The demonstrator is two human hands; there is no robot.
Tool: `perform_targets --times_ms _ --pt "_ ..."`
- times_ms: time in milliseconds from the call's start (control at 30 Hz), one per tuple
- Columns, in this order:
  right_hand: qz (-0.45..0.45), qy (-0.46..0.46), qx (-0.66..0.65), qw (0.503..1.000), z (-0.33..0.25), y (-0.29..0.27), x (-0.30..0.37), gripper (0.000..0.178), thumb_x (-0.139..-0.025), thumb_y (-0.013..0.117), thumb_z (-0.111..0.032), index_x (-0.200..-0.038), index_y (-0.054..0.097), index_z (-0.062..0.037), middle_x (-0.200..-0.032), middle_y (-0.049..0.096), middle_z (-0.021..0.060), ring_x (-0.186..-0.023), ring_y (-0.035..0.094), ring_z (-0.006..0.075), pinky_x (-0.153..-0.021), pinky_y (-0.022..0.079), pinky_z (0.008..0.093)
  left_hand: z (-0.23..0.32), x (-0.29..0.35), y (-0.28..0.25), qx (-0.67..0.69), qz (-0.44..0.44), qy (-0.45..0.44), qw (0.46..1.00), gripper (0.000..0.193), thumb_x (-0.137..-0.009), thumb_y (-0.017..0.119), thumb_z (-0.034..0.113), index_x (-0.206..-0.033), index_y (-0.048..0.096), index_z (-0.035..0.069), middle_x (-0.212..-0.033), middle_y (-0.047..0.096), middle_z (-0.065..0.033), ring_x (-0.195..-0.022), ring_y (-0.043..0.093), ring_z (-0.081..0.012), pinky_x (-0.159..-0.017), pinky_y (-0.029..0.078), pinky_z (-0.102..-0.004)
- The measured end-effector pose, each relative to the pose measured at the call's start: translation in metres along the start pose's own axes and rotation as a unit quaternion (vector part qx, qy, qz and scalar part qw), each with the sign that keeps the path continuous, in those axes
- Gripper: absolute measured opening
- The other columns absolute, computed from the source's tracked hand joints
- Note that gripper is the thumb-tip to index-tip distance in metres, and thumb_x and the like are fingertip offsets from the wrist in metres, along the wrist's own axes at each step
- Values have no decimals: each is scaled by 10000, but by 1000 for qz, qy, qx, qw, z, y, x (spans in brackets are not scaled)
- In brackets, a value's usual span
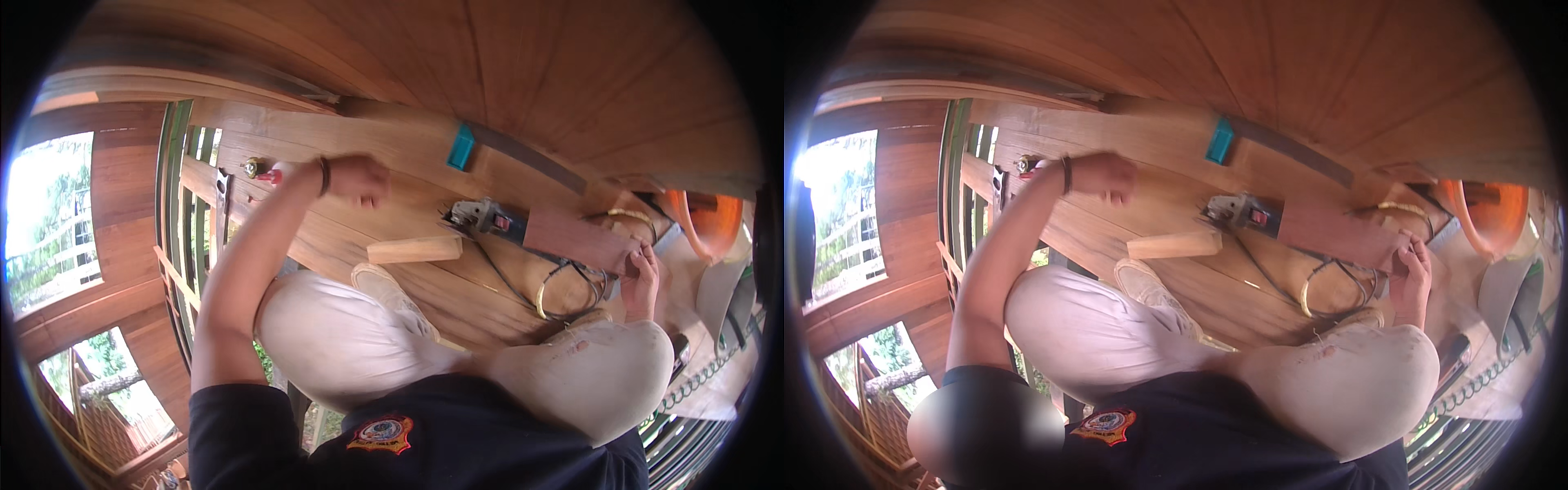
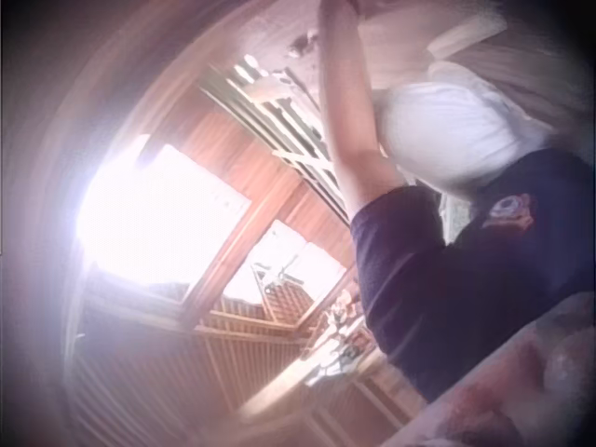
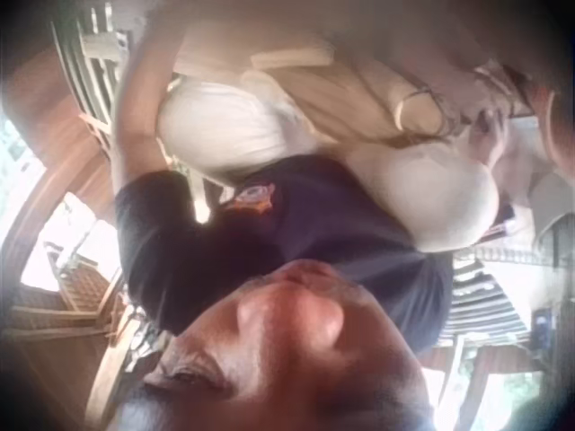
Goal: The person uses a blue electric planer to smooth a long wooden plank outdoors, then carries the plank into a partially built wooden structure. The person positions the plank on the floor joists and secures it with a nail gun.
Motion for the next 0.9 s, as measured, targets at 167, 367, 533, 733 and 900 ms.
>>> perform_targets --times_ms 167,367,533,733,900 --pt "-10 37 131 991 -7 35 -14 346 -857 622 -36 -1203 622 -41 -1023 644 37 -959 610 147 -815 501 301 -96 -43 90 -137 16 17 990 803 -825 769 506 -1398 495 15 -1352 570 -204 -1245 540 -323 -1072 428 -400" --pt "-67 53 89 992 20 67 -40 291 -883 636 -6 -1169 672 -42 -1011 669 24 -962 615 131 -799 486 277 -109 -42 171 -197 213 115 950 735 -731 832 270 -1362 511 71 -1327 569 -178 -1251 521 -379 -1034 470 -479" --pt "89 18 -32 995 -8 15 -3 264 -937 604 -45 -1195 656 -47 -996 681 23 -897 652 131 -794 540 268 -110 -29 151 -157 307 165 924 608 -702 775 120 -1273 579 44 -1247 604 -195 -1211 540 -395 -1036 459 -472" --pt "281 -141 -86 945 -37 -87 80 234 -944 580 -101 -1158 644 -32 -1036 660 70 -949 667 178 -823 560 334 -183 -31 104 -144 418 97 892 566 -669 764 48 -1212 603 19 -1191 605 -217 -1158 547 -418 -1021 451 -498" --pt "311 -308 -149 887 -121 -116 140 255 -955 551 -90 -1196 603 -27 -1024 652 78 -938 665 182 -847 562 331 -189 -14 78 -222 419 63 878 544 -639 792 107 -1141 609 4 -1120 606 -234 -1096 560 -441 -978 466 -508"
Point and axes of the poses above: each hand's wrist, its own x-axis away from the middle knuckle, its own y-axis out of the palm, z = x × y, the point moved 7 cm from there along -x, towards the middle knuckle
